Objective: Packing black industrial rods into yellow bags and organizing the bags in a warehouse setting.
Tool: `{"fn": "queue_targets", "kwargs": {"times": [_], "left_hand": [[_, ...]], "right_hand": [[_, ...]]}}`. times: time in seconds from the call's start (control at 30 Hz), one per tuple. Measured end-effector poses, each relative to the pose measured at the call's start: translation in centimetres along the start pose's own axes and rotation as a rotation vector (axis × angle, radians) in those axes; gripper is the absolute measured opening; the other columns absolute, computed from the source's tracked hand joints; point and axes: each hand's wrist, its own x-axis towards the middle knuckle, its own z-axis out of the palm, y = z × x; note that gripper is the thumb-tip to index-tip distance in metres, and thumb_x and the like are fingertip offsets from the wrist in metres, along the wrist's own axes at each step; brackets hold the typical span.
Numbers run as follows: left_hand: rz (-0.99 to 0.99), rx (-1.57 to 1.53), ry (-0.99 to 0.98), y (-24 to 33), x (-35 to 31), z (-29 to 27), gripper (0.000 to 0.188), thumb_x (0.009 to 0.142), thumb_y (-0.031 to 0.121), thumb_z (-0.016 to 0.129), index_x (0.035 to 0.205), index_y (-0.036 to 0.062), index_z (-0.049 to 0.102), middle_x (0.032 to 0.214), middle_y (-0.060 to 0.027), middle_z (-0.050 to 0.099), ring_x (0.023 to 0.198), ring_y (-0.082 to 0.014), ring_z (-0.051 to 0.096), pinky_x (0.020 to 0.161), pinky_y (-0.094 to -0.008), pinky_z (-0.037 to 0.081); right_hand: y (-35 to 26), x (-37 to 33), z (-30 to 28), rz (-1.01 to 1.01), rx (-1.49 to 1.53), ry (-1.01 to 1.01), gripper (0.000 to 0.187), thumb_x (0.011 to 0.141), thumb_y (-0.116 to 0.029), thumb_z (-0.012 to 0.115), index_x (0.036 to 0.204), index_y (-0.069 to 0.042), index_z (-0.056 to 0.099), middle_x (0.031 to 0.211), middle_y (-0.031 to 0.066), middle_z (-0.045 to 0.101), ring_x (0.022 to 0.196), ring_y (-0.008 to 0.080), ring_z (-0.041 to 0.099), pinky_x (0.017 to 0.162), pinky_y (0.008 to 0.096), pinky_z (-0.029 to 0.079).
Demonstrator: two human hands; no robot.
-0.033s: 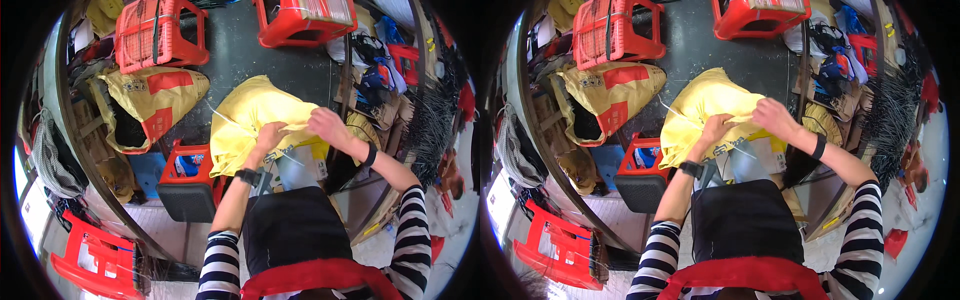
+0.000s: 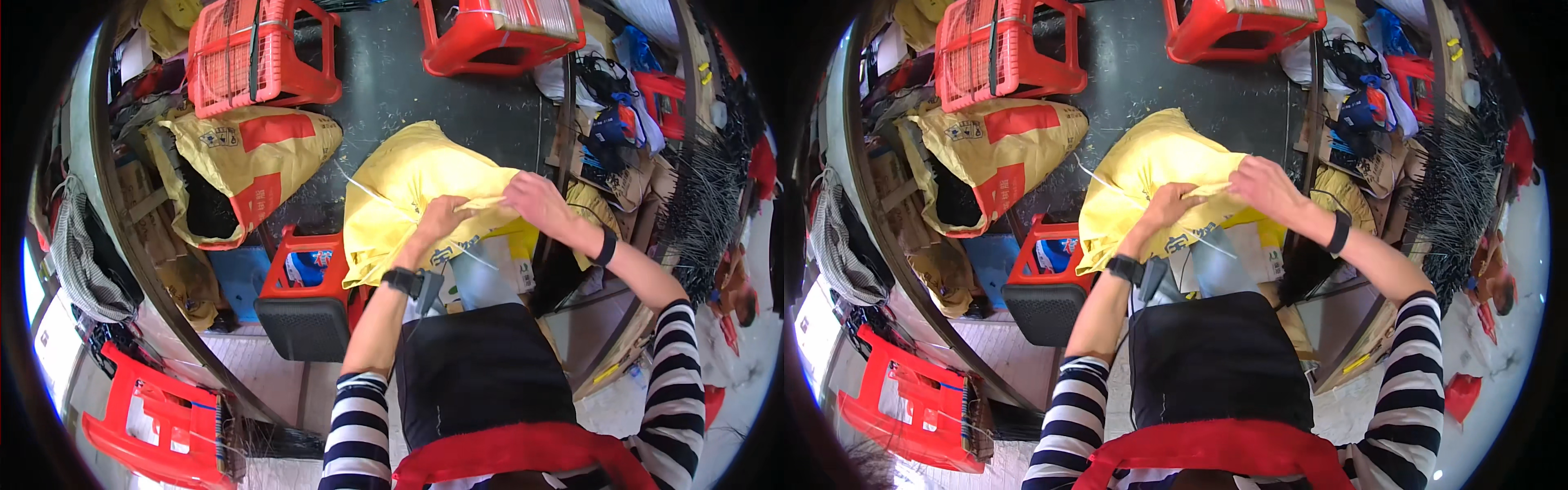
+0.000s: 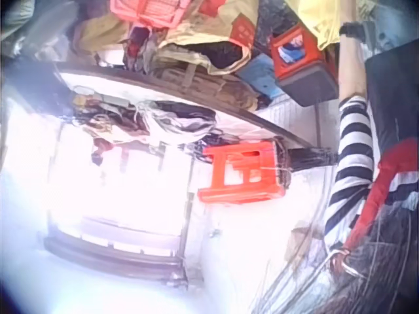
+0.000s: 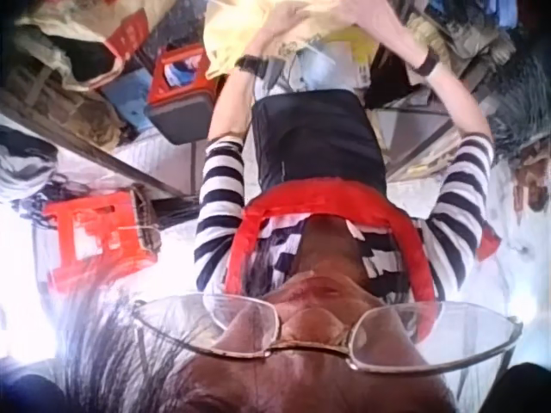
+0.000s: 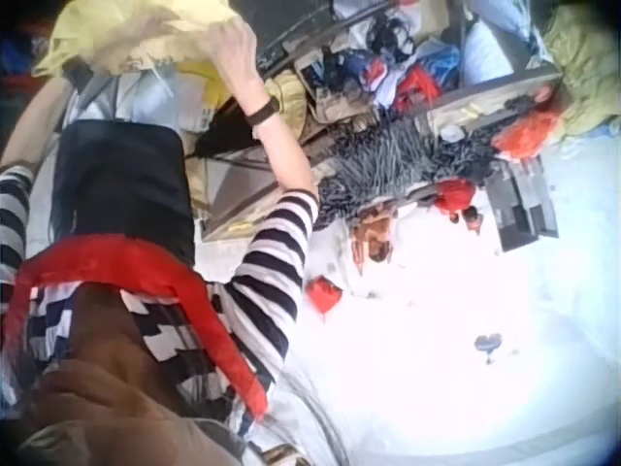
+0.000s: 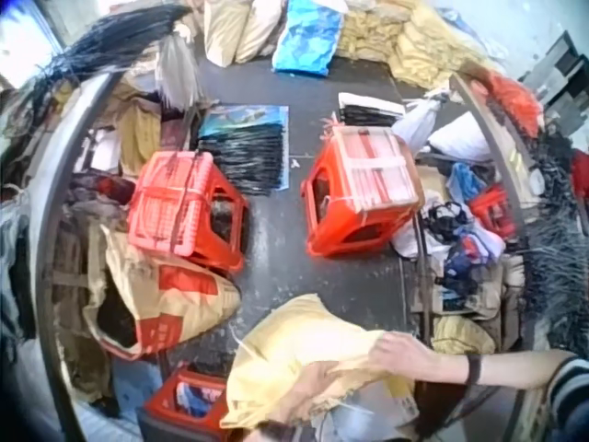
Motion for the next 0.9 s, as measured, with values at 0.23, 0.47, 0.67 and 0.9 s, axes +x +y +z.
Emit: {"fn": "queue_targets", "kwargs": {"times": [0.23, 0.47, 0.67, 0.9], "left_hand": [[0.009, 0.333, 0.378, 3.4, -1.9, 2.4, 0.045, 0.082, 0.007, 0.061, 0.125, 0.004, 0.049, 0.104, -0.0237, 0.06, 0.103, -0.0389, 0.056, 0.087, -0.044, 0.045], [0.132, 0.261, 0.626, 2.5, -4.9, 8.8, 0.07, 0.072, -0.002, 0.068, 0.136, -0.0001, 0.039, 0.122, -0.0189, 0.051, 0.115, -0.0359, 0.047, 0.097, -0.043, 0.039], [0.176, 0.187, 0.723, 2.1, -1.4, 8.1, 0.059, 0.071, 0.009, 0.074, 0.124, -0.0002, 0.051, 0.116, -0.0164, 0.055, 0.105, -0.0342, 0.052, 0.089, -0.0393, 0.044], [0.148, 0.042, 0.556, -0.5, 0.0, 6.0, 0.022, 0.073, -0.005, 0.061, 0.094, 0.002, 0.063, 0.088, -0.0194, 0.062, 0.081, -0.036, 0.061, 0.07, -0.0408, 0.049]], "right_hand": [[2.4, 3.0, 1.9, 0.636, 0.43, -0.318, 0.031, 0.086, -0.033, 0.061, 0.08, -0.003, 0.064, 0.066, 0.0173, 0.059, 0.063, 0.0313, 0.06, 0.062, 0.043, 0.046], [1.2, 2.0, 3.0, 0.962, 0.995, -0.261, 0.035, 0.084, -0.031, 0.067, 0.088, 0.004, 0.067, 0.077, 0.0043, 0.066, 0.07, 0.0105, 0.058, 0.062, 0.0288, 0.044], [3.3, 2.7, 1.2, 1.102, 1.294, -0.2, 0.033, 0.079, -0.019, 0.075, 0.1, 0.002, 0.061, 0.091, 0.0066, 0.064, 0.088, 0.0132, 0.061, 0.073, 0.0254, 0.048], [1.8, 0.5, -0.6, 1.151, 1.728, -0.018, 0.022, 0.088, -0.002, 0.06, 0.108, 0.0, 0.054, 0.104, 0.0119, 0.063, 0.098, 0.0201, 0.063, 0.088, 0.0342, 0.052]]}}
